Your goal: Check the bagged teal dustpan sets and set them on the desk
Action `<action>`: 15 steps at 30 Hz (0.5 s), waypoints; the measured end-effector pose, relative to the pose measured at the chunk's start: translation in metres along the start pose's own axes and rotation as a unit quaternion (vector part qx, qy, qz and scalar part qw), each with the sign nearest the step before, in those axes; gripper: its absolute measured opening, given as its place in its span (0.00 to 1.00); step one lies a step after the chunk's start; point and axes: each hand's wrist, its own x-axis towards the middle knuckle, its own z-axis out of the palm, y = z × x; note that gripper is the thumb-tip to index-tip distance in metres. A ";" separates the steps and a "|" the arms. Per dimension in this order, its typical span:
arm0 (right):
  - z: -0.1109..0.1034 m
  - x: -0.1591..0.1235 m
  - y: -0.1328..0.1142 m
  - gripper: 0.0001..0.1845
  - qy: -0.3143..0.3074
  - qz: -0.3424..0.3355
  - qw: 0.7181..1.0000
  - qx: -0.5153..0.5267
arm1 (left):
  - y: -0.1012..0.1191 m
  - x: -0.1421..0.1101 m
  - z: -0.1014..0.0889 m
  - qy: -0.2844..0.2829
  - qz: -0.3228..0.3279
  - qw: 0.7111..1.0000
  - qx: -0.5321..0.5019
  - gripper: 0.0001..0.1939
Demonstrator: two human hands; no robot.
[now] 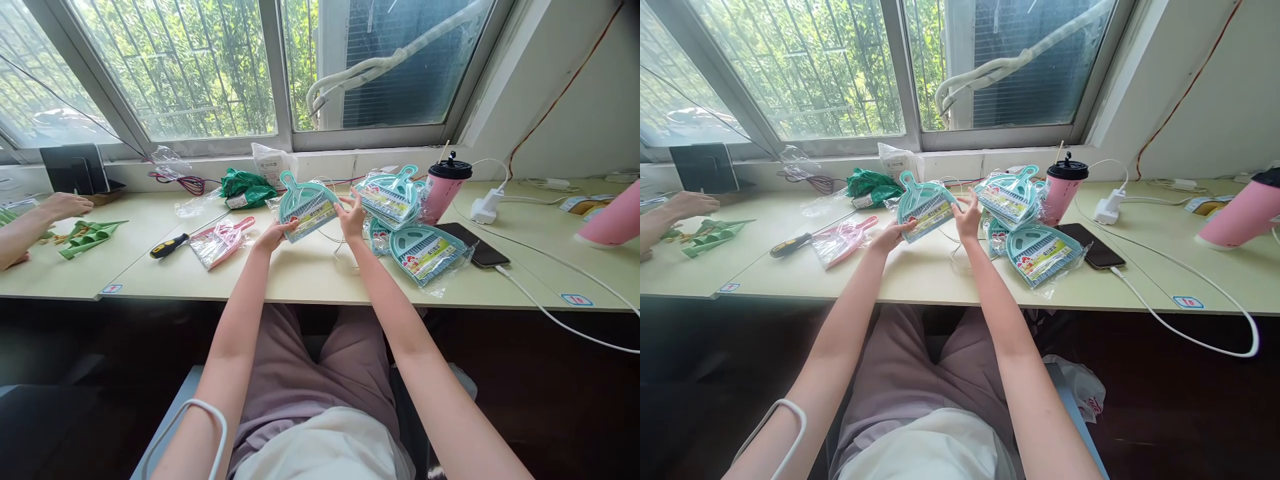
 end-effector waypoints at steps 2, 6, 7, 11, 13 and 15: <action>0.000 0.002 0.001 0.15 -0.062 0.093 0.992 0.053 | 0.000 0.000 -0.003 -0.001 0.001 1.000 0.008 0.24; -0.002 0.001 -0.004 0.06 -0.112 0.208 0.964 0.122 | 0.002 -0.001 -0.008 -0.012 -0.009 0.999 0.033 0.24; -0.002 0.000 -0.005 0.06 -0.108 0.222 0.961 0.125 | 0.003 -0.001 -0.008 -0.016 -0.010 0.999 0.042 0.25; -0.003 0.000 -0.007 0.05 -0.059 0.233 0.963 0.123 | 0.003 -0.001 -0.006 -0.025 -0.004 0.996 0.088 0.29; -0.002 0.001 -0.005 0.05 -0.014 0.224 0.968 0.113 | 0.003 0.000 -0.005 -0.053 -0.007 0.994 0.094 0.31; -0.002 0.002 -0.003 0.05 0.026 0.215 0.971 0.100 | 0.004 0.000 -0.003 -0.092 -0.005 0.992 0.083 0.37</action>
